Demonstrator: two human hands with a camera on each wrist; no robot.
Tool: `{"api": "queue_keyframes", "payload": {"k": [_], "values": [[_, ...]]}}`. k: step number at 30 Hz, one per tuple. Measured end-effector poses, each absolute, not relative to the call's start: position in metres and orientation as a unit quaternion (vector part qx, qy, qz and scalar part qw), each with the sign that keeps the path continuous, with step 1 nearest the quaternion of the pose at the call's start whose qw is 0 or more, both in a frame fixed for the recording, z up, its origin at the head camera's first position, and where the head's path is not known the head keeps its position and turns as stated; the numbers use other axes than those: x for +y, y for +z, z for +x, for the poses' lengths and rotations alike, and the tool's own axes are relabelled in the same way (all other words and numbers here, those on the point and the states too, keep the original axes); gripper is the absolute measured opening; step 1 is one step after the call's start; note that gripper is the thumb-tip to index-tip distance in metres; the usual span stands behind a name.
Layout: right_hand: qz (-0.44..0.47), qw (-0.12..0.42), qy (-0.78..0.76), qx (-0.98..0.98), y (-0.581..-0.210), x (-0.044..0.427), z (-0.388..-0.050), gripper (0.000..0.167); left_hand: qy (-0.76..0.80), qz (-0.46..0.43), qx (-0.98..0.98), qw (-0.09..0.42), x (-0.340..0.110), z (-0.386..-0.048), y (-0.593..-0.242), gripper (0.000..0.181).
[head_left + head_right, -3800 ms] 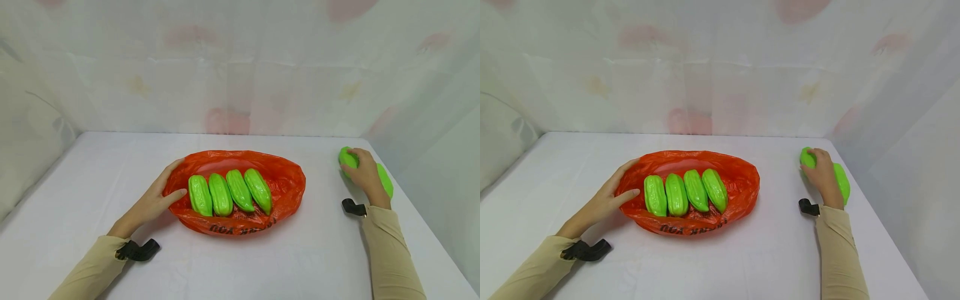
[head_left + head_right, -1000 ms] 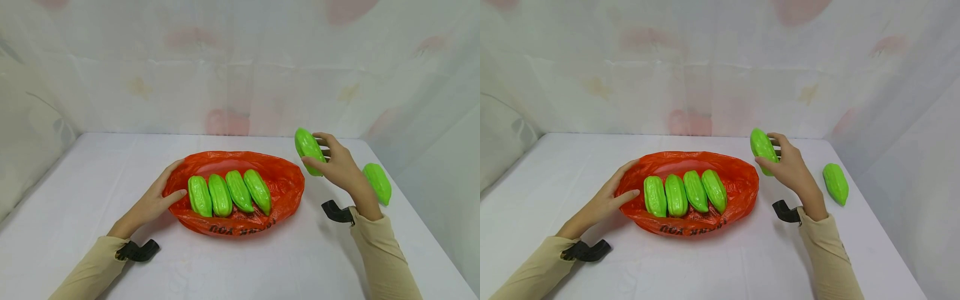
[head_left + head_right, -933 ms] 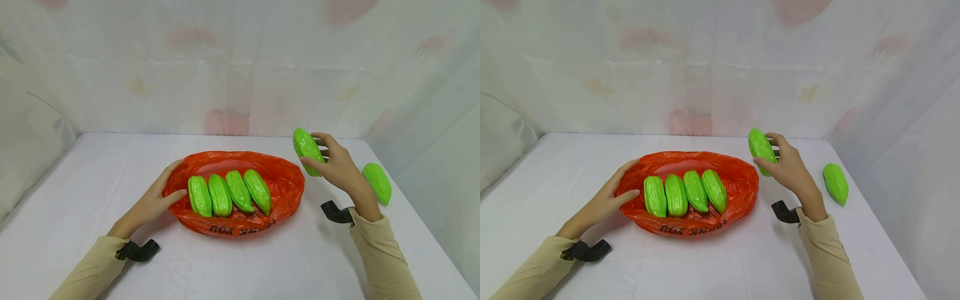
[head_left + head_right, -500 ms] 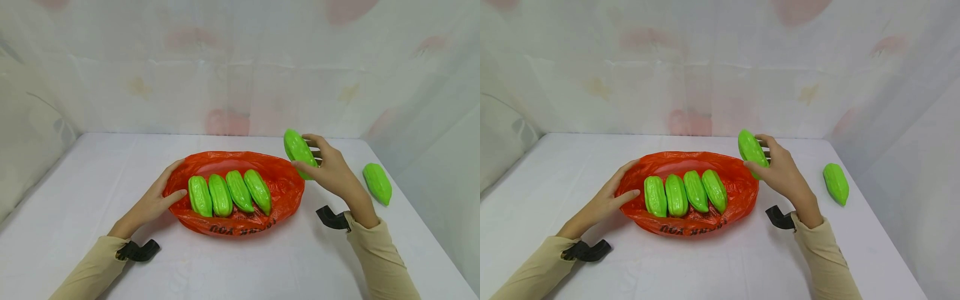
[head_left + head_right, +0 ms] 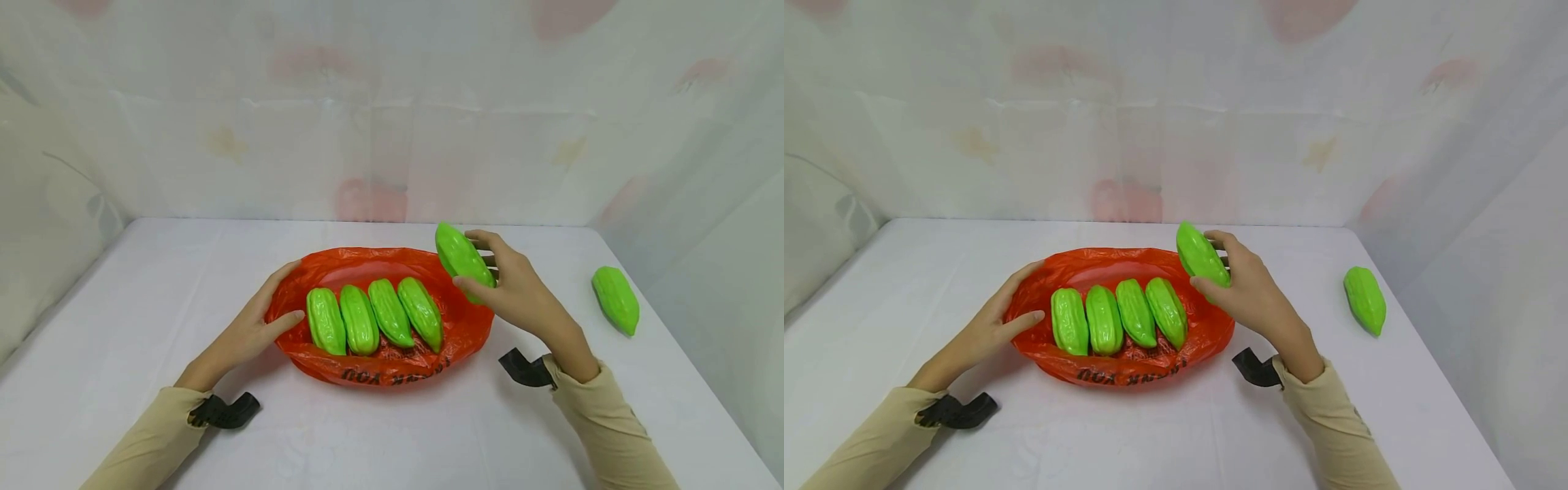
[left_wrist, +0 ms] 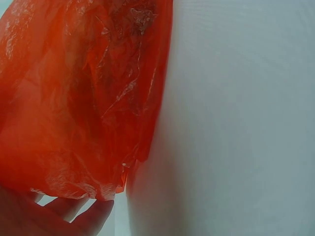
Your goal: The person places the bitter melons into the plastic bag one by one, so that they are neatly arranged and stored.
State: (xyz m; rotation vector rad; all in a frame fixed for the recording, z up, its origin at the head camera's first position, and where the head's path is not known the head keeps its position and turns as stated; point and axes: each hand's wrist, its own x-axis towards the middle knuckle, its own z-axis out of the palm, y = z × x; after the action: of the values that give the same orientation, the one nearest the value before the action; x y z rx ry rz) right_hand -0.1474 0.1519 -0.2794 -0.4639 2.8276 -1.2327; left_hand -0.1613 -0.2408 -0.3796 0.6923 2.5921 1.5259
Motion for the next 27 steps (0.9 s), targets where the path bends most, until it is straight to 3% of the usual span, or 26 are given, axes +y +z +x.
{"api": "queue_keyframes", "payload": {"k": [10,27], "values": [[-0.178,0.045,-0.408,0.895,-0.29,0.142,-0.149,0.064,0.494,0.225,0.839,0.028,-0.241,-0.162,-0.38,0.075],[-0.211,0.054,-0.365,0.905,-0.305,0.129,-0.15,0.064,0.497,0.224,0.838,0.03,-0.241,-0.162,-0.38,0.075]]}}
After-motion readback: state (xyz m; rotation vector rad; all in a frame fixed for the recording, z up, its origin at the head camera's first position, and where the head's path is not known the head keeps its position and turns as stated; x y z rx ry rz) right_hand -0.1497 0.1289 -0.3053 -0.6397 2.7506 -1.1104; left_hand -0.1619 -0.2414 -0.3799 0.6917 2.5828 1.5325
